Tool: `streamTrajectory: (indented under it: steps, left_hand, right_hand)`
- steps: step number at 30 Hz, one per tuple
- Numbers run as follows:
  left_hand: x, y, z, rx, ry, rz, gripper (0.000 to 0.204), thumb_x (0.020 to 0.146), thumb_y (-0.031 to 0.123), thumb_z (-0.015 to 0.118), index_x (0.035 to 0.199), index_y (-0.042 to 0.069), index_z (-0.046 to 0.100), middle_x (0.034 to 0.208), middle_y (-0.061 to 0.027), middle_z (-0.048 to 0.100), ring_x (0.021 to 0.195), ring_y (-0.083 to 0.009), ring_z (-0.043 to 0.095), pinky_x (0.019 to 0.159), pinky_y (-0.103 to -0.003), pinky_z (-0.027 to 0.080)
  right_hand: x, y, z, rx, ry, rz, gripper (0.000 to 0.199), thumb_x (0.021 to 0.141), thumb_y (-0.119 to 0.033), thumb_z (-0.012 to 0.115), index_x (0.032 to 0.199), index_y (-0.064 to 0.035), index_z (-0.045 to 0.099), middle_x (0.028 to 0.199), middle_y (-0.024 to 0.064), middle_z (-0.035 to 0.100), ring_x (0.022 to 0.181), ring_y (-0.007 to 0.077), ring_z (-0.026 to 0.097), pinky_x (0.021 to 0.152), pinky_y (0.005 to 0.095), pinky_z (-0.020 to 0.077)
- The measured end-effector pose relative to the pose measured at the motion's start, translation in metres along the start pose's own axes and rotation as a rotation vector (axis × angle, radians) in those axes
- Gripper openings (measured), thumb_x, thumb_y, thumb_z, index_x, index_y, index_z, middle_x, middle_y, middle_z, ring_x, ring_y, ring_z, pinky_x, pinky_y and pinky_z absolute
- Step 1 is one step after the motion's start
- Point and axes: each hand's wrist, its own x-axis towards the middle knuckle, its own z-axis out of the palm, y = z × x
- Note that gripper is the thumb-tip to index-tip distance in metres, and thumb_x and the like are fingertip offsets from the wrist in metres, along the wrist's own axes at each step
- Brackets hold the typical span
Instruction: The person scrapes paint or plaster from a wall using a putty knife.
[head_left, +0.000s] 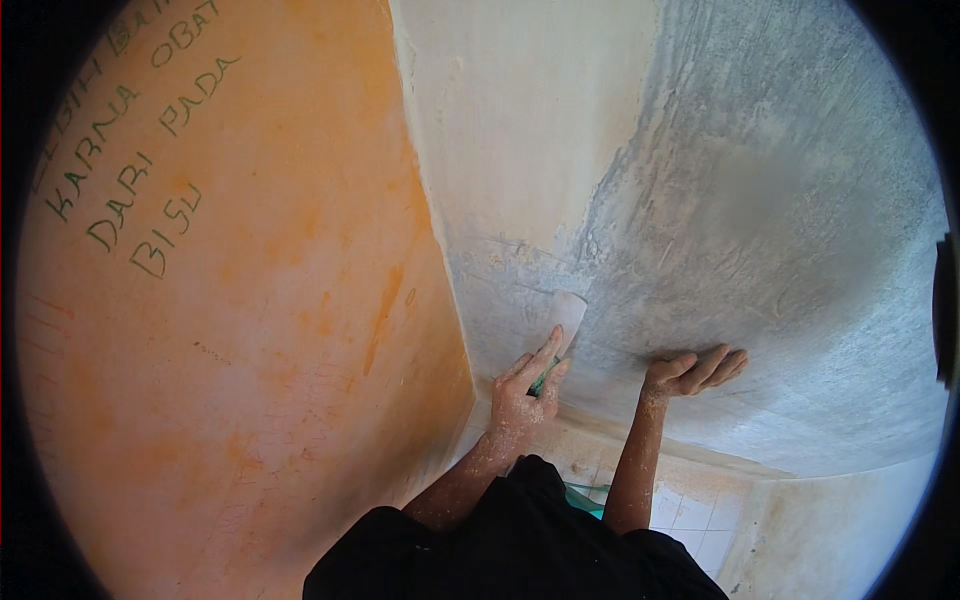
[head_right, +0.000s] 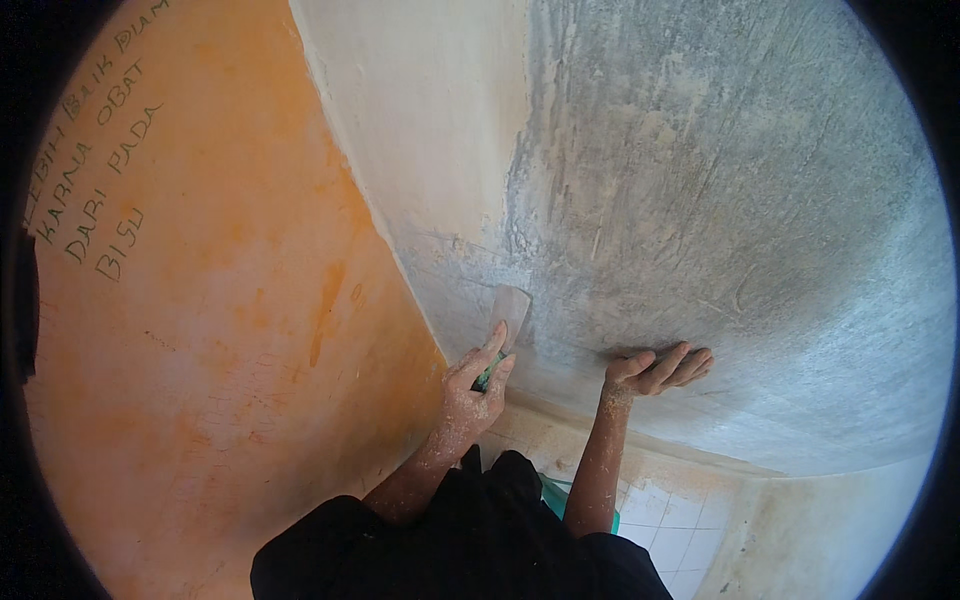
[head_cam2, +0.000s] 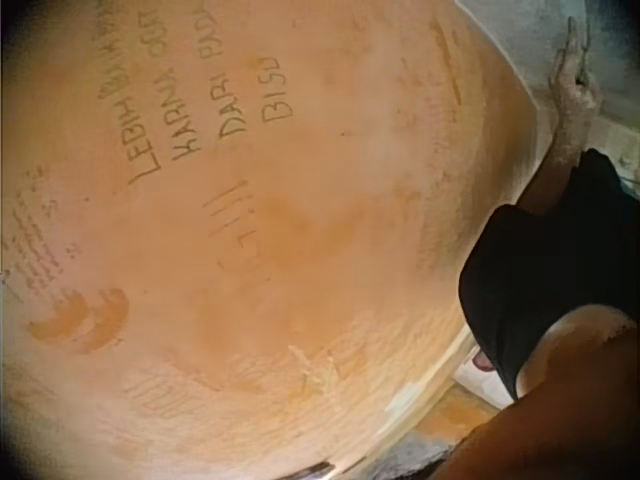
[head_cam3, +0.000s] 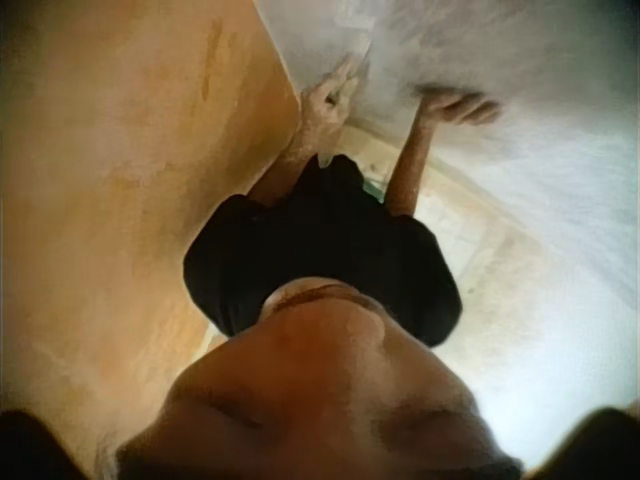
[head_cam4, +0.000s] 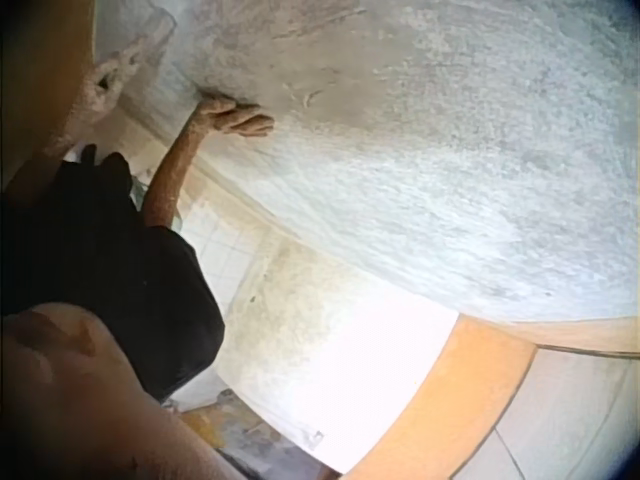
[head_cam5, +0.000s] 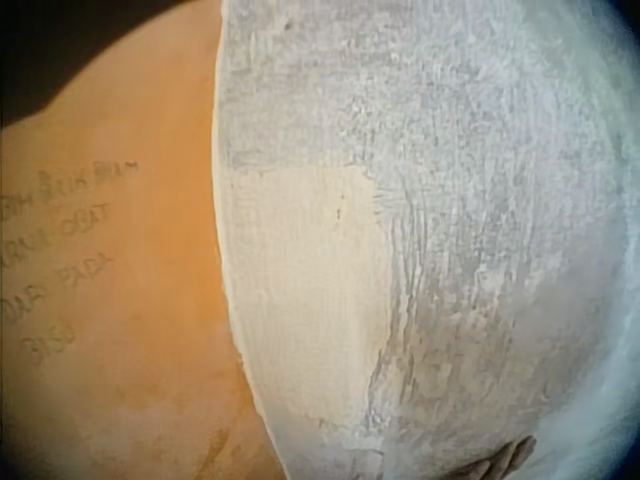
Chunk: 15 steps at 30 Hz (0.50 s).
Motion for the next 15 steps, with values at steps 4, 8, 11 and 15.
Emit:
streamTrajectory:
  steps: [4, 8, 11, 15]
  left_hand:
    - [0.037, 0.040, -0.010, -0.009, 0.033, 0.023, 0.046, 0.084, 0.005, 0.066, 0.129, 0.007, 0.057, 0.081, -0.0178, 0.065, 0.072, -0.0265, 0.065, 0.066, -0.033, 0.051]
    - [0.011, 0.013, 0.002, -0.029, -0.011, 0.021, 0.044, 0.085, 0.005, 0.066, 0.129, 0.007, 0.058, 0.084, -0.0178, 0.065, 0.072, -0.0253, 0.065, 0.067, -0.032, 0.051]
    - [0.000, 0.018, -0.001, -0.082, -0.049, -0.027, 0.043, 0.085, 0.004, 0.065, 0.128, 0.006, 0.058, 0.088, -0.0174, 0.066, 0.073, -0.0248, 0.065, 0.067, -0.032, 0.051]
    - [0.002, 0.019, -0.007, 0.038, 0.022, 0.040, 0.041, 0.085, 0.004, 0.065, 0.126, 0.004, 0.059, 0.083, -0.0189, 0.065, 0.069, -0.0251, 0.063, 0.065, -0.033, 0.051]
  right_hand:
    - [0.007, -0.005, 0.000, -0.008, -0.012, 0.030, 0.048, 0.096, -0.022, 0.035, 0.137, 0.0025, 0.044, 0.148, 0.0234, 0.031, 0.139, 0.0385, 0.027, 0.113, 0.0565, 0.0190]
    - [0.004, 0.003, 0.003, 0.001, 0.019, 0.003, 0.048, 0.097, -0.023, 0.035, 0.137, 0.0017, 0.043, 0.148, 0.0233, 0.032, 0.139, 0.0389, 0.027, 0.113, 0.0565, 0.0190]
    - [0.005, 0.003, -0.006, -0.044, -0.033, 0.008, 0.048, 0.097, -0.022, 0.036, 0.139, 0.0015, 0.041, 0.148, 0.0238, 0.031, 0.139, 0.0400, 0.026, 0.113, 0.0568, 0.0184]
    - [-0.002, -0.002, -0.005, -0.022, -0.056, 0.017, 0.049, 0.097, -0.023, 0.036, 0.139, 0.0019, 0.040, 0.148, 0.0251, 0.029, 0.139, 0.0417, 0.024, 0.113, 0.0584, 0.0166]
